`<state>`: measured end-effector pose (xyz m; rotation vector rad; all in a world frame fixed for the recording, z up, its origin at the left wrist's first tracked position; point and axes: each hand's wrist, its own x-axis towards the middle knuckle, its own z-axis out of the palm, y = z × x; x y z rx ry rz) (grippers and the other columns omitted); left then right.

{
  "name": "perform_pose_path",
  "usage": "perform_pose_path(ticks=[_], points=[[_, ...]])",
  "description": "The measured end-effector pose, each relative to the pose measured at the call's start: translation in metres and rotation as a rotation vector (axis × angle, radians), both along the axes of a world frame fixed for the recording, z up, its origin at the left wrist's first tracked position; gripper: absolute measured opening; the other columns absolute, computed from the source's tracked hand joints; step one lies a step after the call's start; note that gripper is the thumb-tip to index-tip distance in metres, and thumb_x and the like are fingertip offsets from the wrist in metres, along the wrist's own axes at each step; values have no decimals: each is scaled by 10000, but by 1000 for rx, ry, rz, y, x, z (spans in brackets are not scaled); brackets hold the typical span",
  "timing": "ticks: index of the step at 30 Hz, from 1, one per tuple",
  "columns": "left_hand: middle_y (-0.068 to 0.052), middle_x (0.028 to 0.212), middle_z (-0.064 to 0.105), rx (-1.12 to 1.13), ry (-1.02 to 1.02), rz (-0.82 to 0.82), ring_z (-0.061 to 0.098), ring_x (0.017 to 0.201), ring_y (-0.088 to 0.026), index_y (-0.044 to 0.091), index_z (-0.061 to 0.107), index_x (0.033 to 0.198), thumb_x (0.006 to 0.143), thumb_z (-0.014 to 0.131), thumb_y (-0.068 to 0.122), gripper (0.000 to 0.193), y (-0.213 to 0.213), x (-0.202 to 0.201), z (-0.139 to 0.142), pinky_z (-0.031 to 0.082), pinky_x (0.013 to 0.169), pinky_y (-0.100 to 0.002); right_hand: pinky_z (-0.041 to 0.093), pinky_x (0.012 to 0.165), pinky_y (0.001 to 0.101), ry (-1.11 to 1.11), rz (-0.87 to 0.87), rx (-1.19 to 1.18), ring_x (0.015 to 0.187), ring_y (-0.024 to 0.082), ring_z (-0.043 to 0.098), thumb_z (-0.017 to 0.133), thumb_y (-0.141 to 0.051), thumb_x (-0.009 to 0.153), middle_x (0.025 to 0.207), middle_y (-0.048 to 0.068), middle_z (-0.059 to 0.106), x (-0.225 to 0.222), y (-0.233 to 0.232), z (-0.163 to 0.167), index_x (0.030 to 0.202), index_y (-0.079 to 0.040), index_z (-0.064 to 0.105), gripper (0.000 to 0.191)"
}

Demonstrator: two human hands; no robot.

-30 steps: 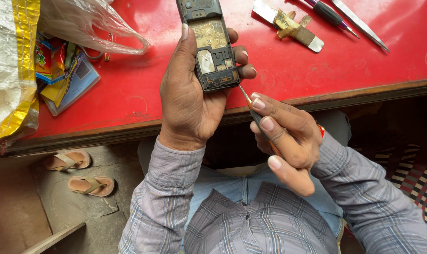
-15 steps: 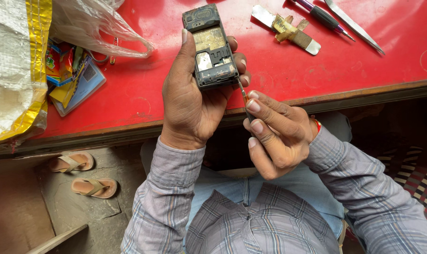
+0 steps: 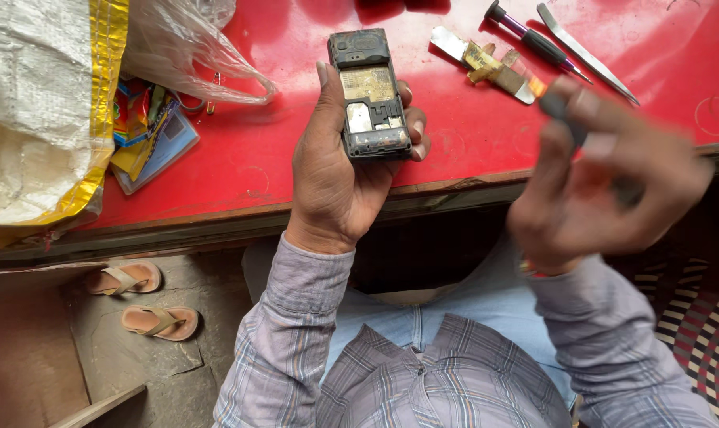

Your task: The person disassembles a feature phone at a red workbench, prying open the housing and working on the internal components by hand. They pick up a screwdriver and use it on the phone's edge, then continue manipulating the opened casing and parts.

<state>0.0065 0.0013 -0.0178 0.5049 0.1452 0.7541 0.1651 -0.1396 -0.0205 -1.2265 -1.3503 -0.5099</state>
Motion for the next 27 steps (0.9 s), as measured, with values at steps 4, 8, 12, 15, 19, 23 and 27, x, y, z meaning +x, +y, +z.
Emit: perform_pose_path(ticks=[4, 8, 12, 15, 19, 23, 27], points=[[-147, 1090, 621, -24, 20, -24, 643, 926, -273, 8, 550, 1284, 1112, 427, 511, 545, 2, -1, 1, 568, 765, -410, 631, 996, 304, 49, 31, -269, 1115, 254, 721, 726, 125, 1069, 1208, 203, 681, 47, -5, 17, 1159, 73, 579, 180], [-145, 1077, 625, -10, 28, -2, 646, 913, -267, 13, 553, 1266, 1101, 430, 526, 553, 2, 1, 3, 573, 743, -407, 592, 883, 288, -120, -33, -419, 1003, 231, 720, 747, 136, 947, 1085, 137, 717, 75, 7, 26, 1006, 42, 639, 154], [-142, 1054, 624, 5, 66, 16, 648, 899, -256, 16, 552, 1262, 1088, 430, 535, 562, 2, 1, 3, 572, 720, -403, 481, 735, 402, -343, -259, -541, 868, 298, 623, 912, 46, 846, 914, 114, 705, 72, 24, 34, 859, -9, 678, 241], [-140, 1055, 620, 30, 71, 13, 652, 900, -258, 9, 543, 1255, 1081, 435, 544, 574, 2, 2, 3, 578, 733, -408, 472, 823, 387, -384, -210, -494, 938, 269, 596, 887, 22, 886, 970, 94, 704, 60, 25, 47, 933, -32, 713, 189], [-141, 1052, 628, 57, 98, 21, 655, 882, -254, -5, 547, 1252, 1079, 436, 551, 593, 3, 4, 2, 583, 732, -402, 496, 885, 388, -279, 69, -487, 1016, 265, 613, 854, 6, 881, 1067, 104, 694, 35, 21, 66, 1070, -39, 731, 230], [-129, 1036, 644, 72, 145, 19, 665, 875, -244, -12, 562, 1229, 1068, 422, 562, 613, 1, 2, 1, 591, 768, -386, 524, 763, 328, -85, 419, -690, 970, 233, 644, 837, -44, 823, 1120, 112, 658, 10, 32, 75, 1180, -56, 730, 373], [-109, 1047, 652, 73, 132, 17, 662, 907, -204, 8, 572, 1227, 1082, 411, 560, 593, 2, 1, 0, 581, 801, -366, 517, 668, 288, -144, 493, -724, 884, 181, 659, 832, -47, 849, 1059, 79, 655, 5, 39, 83, 1150, -68, 745, 314]])
